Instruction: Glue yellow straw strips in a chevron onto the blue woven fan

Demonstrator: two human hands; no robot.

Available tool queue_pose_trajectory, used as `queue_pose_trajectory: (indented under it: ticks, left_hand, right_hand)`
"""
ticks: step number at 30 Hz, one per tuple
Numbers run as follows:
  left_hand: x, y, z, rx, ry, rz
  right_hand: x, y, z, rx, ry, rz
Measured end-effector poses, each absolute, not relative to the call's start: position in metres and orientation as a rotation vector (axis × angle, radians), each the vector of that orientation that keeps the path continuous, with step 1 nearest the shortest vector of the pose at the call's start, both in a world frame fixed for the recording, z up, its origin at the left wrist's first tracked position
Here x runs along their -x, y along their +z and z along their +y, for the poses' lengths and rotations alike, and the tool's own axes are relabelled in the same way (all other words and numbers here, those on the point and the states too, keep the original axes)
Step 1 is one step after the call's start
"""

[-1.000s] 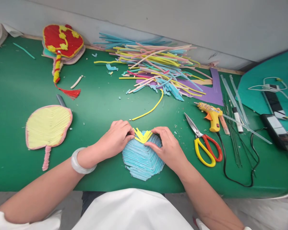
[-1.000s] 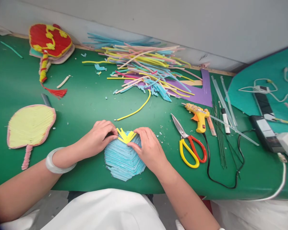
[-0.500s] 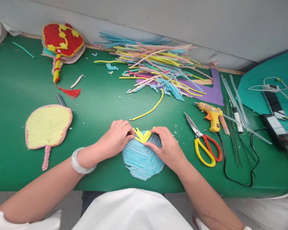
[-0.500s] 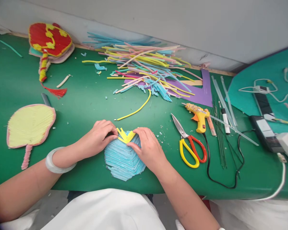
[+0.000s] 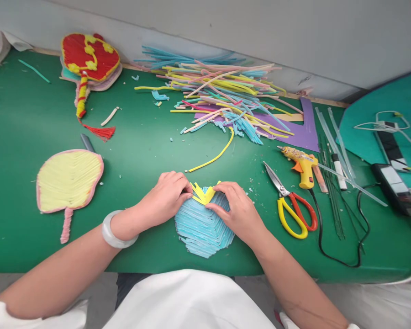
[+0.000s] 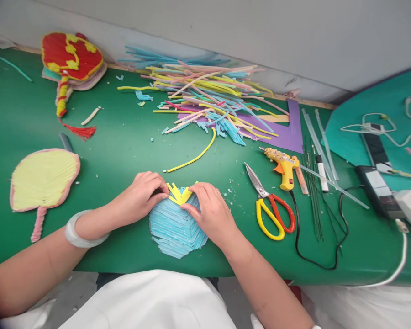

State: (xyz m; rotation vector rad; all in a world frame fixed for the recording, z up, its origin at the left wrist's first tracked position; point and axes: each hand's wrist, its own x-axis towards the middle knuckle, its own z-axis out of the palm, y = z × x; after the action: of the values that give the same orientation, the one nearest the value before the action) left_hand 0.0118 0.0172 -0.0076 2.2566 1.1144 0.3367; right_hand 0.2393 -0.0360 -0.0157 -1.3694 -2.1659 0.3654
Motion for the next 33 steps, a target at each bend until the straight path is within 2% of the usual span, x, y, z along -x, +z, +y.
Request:
queue_pose_trajectory:
  ticks: [12, 19, 33]
  left_hand:
    - [-0.011, -0.008, 0.017, -2.253, 0.335, 1.113]
    - [-0.011, -0.008, 0.017, -2.256, 0.338, 1.110]
    - [-0.011, -0.008, 0.017, -2.272, 0.321, 1.100]
  right_hand:
    - [-0.242, -0.016, -0.034, 1.392, 0.349, -2.138]
    - [-0.242, -0.012, -0.036, 1.413, 0.096, -2.147]
    - [-0.228, -0.010, -0.040, 1.392, 0.068, -2.313]
